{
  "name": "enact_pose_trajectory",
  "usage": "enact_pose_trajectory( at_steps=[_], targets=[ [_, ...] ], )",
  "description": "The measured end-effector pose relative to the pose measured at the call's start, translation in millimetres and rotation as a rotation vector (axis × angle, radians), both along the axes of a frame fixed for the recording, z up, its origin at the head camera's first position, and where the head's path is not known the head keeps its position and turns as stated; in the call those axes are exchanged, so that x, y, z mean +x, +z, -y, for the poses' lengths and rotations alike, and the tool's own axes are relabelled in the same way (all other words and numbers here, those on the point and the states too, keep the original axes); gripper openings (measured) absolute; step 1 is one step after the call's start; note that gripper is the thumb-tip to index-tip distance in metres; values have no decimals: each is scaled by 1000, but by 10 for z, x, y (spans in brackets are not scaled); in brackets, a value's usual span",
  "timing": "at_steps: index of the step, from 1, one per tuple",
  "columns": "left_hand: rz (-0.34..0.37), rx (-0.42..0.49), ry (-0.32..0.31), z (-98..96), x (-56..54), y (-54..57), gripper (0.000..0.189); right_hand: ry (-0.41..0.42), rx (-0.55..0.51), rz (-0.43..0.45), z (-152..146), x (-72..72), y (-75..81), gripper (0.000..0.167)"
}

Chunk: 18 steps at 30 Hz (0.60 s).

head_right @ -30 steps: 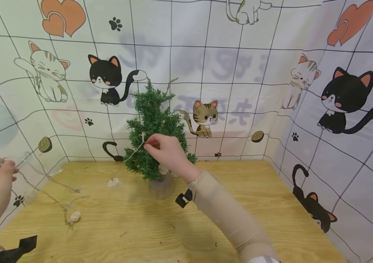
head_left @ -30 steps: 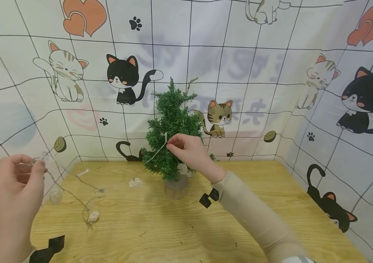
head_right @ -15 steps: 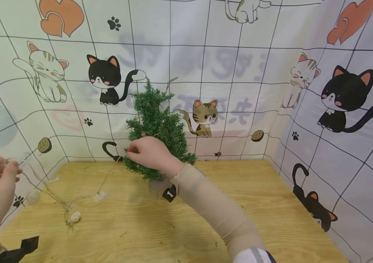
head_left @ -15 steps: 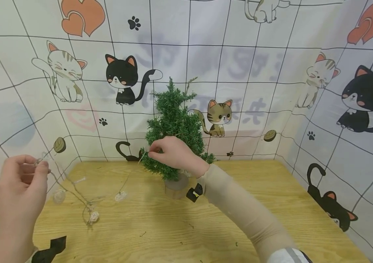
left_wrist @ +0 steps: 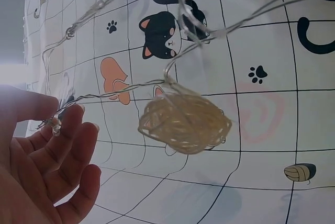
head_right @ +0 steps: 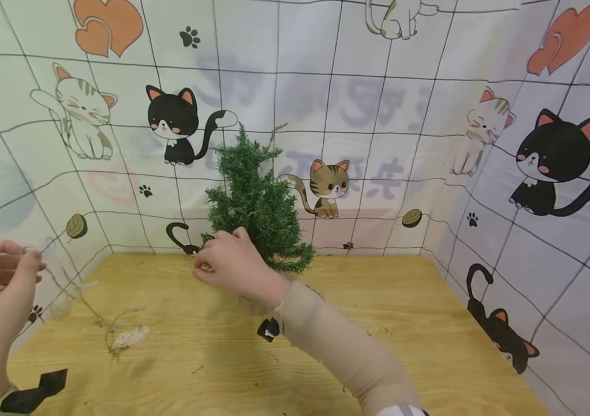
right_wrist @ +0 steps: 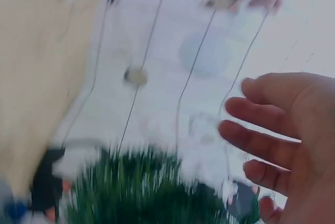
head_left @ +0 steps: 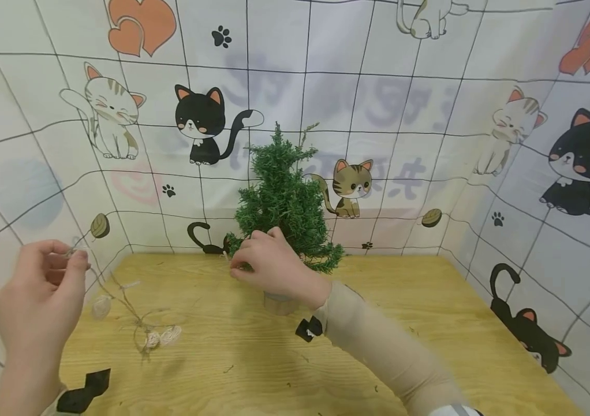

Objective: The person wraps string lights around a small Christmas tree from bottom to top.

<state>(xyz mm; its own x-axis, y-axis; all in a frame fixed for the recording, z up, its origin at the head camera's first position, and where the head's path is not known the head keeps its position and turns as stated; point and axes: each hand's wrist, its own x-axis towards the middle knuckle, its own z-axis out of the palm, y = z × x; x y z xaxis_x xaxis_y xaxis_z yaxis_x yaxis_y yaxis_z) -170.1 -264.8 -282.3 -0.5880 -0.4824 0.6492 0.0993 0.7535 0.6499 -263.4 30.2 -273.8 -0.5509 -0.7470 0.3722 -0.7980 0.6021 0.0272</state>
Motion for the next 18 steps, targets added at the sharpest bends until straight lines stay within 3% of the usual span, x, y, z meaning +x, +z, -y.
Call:
enact_pose_trajectory(
  at_steps=[3,7,9,11,13,18],
  targets=[
    [10,-21,-25,-22,-16,11,29,174,-87,125,111,184,-106,14],
    [-15,-51,-65,-49,-25,7,27,426,-37,502,379,431,-364,21],
    [-36,-70,-73,-62,-23,0,25,492,30,706,539,527,-520,31],
    [-50,-85,-78,-77,-18,-6,24,505,78,835,694,593,-656,43],
    [-76,-107,-82,-91,-18,-14,23,498,77,873,828,617,-766,56],
    [-162,-187,-97,-101,-12,-26,20,348,-105,750,1066,569,-927,74]
  ],
)
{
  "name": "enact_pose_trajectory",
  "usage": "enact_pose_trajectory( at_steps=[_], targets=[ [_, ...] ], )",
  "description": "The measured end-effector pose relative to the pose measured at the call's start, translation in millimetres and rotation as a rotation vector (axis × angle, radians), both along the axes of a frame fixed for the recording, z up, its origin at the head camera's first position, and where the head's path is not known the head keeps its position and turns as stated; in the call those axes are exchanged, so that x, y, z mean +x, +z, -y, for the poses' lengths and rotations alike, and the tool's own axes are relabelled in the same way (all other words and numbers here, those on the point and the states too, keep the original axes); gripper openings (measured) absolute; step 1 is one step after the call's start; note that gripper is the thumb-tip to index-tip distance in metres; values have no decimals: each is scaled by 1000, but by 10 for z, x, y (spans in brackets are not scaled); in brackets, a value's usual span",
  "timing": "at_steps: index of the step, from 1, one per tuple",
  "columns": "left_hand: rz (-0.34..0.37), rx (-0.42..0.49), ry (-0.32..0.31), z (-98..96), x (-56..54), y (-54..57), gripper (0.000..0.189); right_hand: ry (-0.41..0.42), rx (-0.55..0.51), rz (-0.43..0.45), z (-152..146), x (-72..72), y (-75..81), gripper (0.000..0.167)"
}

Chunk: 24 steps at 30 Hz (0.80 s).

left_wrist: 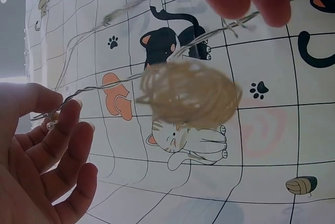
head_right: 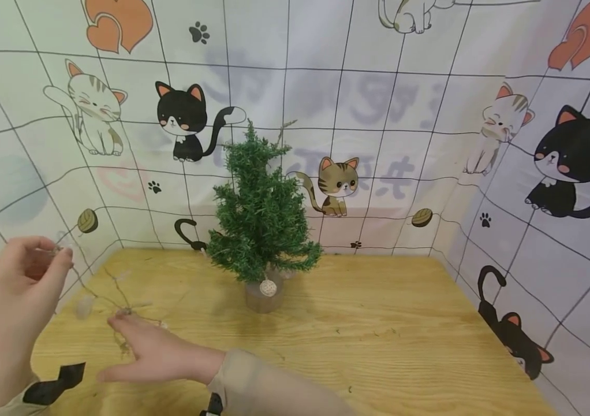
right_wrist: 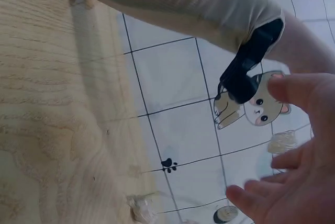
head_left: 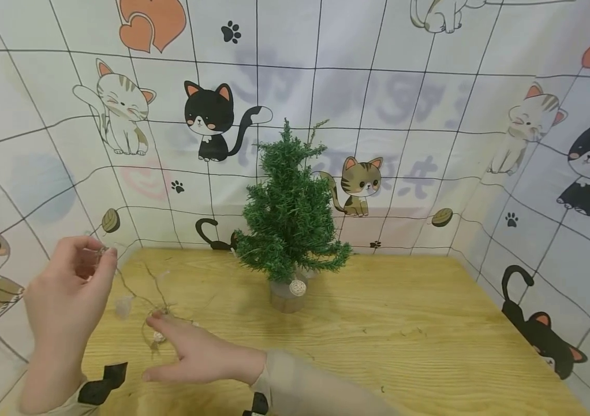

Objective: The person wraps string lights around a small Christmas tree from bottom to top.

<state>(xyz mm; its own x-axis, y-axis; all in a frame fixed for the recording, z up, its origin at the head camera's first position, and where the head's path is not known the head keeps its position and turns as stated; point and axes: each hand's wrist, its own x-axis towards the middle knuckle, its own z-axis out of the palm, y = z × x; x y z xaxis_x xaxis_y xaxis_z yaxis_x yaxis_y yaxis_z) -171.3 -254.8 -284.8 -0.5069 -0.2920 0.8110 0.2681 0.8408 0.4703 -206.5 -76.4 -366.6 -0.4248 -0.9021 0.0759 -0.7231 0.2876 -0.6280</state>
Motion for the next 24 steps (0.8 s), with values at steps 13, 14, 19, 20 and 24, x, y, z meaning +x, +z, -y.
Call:
enact_pose_trajectory(
  at_steps=[13,14,19,20,24],
  targets=[
    [-47,-14,-29,-65,17,18,15,-356,-375,199,201,-122,-157,76],
    [-51,-12,-32,-73,17,16,15,-360,-373,204,202,-126,-166,74],
    [-65,-23,-51,-105,-6,0,13,-328,-322,170,215,-148,-195,57],
    [-65,-26,-54,-111,-13,-4,13,-321,-313,171,216,-150,-199,54],
    [-67,-35,-59,-126,-47,-24,14,-260,-303,185,230,-170,-210,39]
  ],
)
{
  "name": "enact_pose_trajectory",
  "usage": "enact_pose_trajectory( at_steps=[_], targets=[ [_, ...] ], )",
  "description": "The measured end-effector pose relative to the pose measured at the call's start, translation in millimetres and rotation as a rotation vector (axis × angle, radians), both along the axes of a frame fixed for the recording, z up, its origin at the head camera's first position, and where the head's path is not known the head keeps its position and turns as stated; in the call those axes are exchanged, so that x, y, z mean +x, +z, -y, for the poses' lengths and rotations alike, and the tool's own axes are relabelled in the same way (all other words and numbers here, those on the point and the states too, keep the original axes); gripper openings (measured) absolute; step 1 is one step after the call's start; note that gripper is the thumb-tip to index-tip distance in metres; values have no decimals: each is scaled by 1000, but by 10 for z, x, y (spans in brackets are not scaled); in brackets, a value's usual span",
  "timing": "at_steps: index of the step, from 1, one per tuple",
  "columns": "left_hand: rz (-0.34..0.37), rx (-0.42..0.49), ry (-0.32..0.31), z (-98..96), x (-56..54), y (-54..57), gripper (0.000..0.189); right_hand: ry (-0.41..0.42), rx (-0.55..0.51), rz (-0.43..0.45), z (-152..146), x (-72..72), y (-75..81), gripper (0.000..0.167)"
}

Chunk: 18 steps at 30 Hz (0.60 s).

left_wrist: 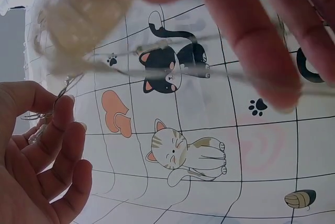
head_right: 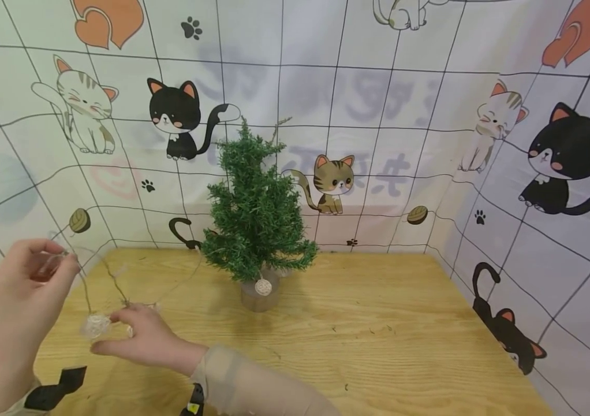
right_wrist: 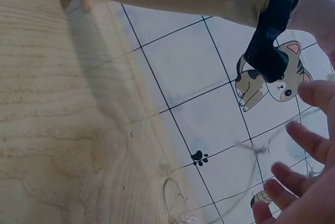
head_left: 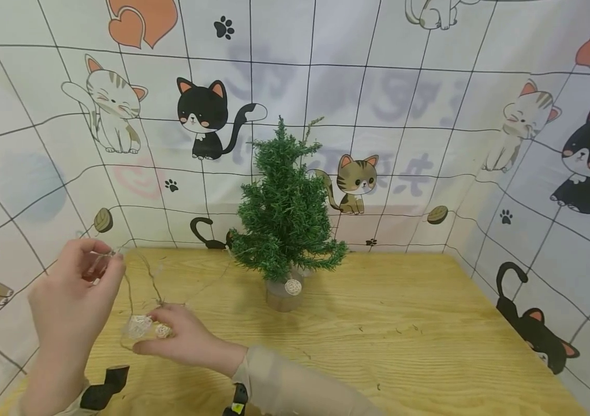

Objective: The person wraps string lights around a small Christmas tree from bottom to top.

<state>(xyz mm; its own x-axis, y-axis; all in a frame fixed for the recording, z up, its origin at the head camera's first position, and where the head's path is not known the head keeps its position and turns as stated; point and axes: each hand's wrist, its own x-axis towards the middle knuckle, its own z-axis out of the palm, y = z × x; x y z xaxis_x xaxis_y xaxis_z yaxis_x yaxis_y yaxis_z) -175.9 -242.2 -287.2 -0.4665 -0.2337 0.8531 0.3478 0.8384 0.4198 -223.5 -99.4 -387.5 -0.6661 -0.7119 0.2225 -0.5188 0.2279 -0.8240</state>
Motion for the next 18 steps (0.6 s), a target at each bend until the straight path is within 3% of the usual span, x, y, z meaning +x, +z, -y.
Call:
enact_pose_trajectory(
  at_steps=[5,7,11,18],
  targets=[
    [0,13,11,-5,4,17,15,87,-67,246,-38,62,9,13],
    [6,30,14,-8,12,29,15,130,-98,346,-92,88,2,12],
    [27,102,-6,-16,35,46,16,233,-160,434,-231,98,1,15],
    [34,430,-223,-42,70,78,16,169,-208,476,-558,103,86,19]
  ],
)
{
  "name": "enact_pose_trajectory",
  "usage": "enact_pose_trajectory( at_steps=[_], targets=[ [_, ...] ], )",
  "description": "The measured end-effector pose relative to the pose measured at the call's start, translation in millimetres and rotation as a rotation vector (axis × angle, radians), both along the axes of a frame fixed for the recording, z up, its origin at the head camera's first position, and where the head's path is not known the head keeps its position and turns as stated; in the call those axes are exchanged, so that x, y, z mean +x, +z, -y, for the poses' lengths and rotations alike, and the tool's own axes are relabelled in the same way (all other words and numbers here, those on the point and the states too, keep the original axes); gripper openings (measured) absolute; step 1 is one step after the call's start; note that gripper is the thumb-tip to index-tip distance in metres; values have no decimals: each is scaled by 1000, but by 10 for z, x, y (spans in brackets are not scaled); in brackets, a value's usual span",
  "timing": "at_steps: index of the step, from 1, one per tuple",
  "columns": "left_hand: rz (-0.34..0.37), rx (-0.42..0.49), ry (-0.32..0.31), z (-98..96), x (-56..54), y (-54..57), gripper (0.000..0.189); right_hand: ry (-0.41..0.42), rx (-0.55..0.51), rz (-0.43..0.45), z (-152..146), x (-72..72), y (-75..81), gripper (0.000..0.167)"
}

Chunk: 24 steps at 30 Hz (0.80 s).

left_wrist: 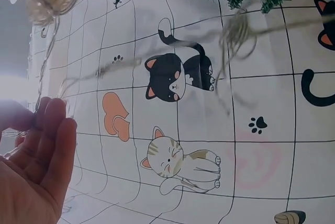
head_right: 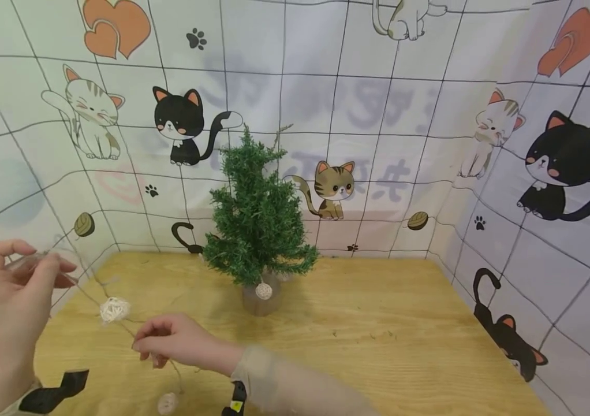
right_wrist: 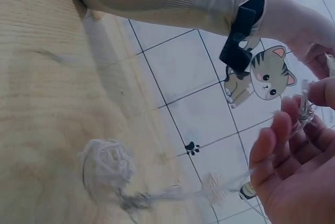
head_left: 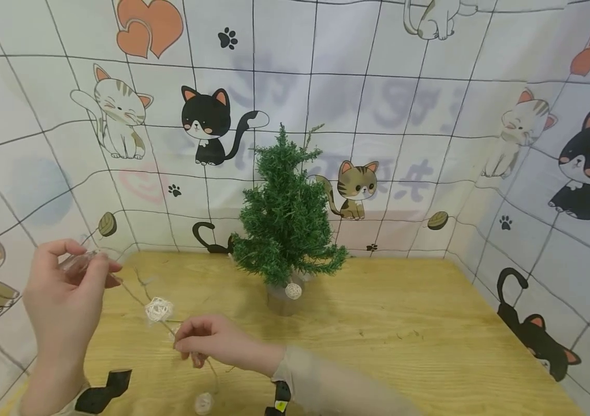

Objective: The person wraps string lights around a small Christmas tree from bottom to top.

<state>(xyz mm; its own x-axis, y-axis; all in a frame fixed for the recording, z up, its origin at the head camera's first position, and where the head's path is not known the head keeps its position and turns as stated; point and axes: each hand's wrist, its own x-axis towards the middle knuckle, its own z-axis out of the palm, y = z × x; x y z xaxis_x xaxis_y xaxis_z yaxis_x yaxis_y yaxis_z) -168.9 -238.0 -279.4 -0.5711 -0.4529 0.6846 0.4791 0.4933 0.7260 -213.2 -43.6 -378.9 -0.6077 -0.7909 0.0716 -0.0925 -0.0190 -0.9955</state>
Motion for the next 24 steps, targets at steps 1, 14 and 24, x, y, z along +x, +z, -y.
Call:
enact_pose_trajectory(
  at_steps=[1,14,24],
  targets=[
    [-11,32,-17,-1,2,6,19,-2,4,-5,-51,-3,19,19],
    [-593,435,-554,-211,-97,133,31,-194,75,-220,-678,-38,425,18],
    [-929,345,-342,-593,-155,343,51,-301,92,-500,-1176,-216,868,16]
  ],
)
